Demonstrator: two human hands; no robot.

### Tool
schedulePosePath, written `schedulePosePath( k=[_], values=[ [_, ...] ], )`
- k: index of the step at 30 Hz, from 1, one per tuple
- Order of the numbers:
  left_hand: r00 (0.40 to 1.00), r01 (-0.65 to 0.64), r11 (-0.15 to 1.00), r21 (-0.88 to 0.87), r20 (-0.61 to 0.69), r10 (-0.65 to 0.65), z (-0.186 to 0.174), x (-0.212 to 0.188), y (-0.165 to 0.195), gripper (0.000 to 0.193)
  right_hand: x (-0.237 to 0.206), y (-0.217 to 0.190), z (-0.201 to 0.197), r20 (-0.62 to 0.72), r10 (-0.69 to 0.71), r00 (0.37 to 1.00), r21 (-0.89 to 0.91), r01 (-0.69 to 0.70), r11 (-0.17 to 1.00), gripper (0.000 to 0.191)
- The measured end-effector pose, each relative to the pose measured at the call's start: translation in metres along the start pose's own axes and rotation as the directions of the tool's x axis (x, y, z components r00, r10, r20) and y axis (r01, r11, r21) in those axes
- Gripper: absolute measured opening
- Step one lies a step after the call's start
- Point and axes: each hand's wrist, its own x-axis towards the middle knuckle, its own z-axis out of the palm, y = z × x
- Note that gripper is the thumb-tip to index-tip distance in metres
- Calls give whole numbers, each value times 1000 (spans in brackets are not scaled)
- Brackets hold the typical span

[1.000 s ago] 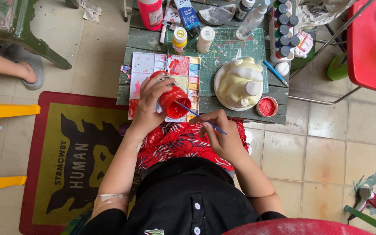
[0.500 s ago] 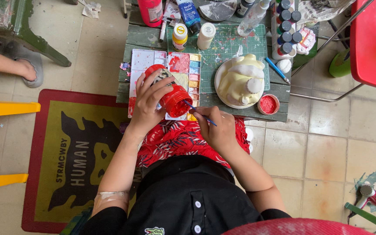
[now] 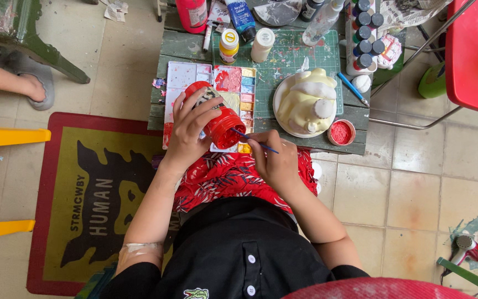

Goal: The person sits on the floor and paints a white ceramic figurine with a brush. They open bottles of yellow, white and red paint, mix colors on a palette resting on their lap, and dip the brush into red paint while applying it to the figurine.

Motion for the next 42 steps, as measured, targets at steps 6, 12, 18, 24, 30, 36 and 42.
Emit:
schedulePosePath(
  k=[6, 12, 18, 24, 30, 36, 42],
  values=[
    [999, 29, 999, 28, -19, -28, 0, -3, -5, 72, -15, 19, -1, -60, 273, 960, 641, -172, 748, 9],
    [990, 108, 990, 93, -104, -98, -6, -12, -15, 74, -31, 51, -4, -72, 516, 853, 899, -169, 404, 18],
    [989, 106, 982, 158, -116, -88, -5, -20, -14, 76, -41, 65, 0, 6, 621, 784, 966, -166, 199, 22],
    [995, 50, 989, 142, -92, -37, 0, -16, -5, 78, -42, 64, 1, 120, 573, 811, 992, -124, -32, 24],
    [997, 24, 987, 160, -71, -13, 4, -15, -5, 78, -45, 36, 7, -219, 170, 961, 700, 34, 714, 12],
    [998, 0, 987, 162, -62, 10, 6, -17, -4, 75, -21, 16, 12, -113, -283, 952, 48, 290, 956, 24],
    [998, -7, 988, 153, -58, 16, 4, -14, -2, 75, -13, 10, 19, -82, -189, 979, 32, 192, 981, 17]
  ],
)
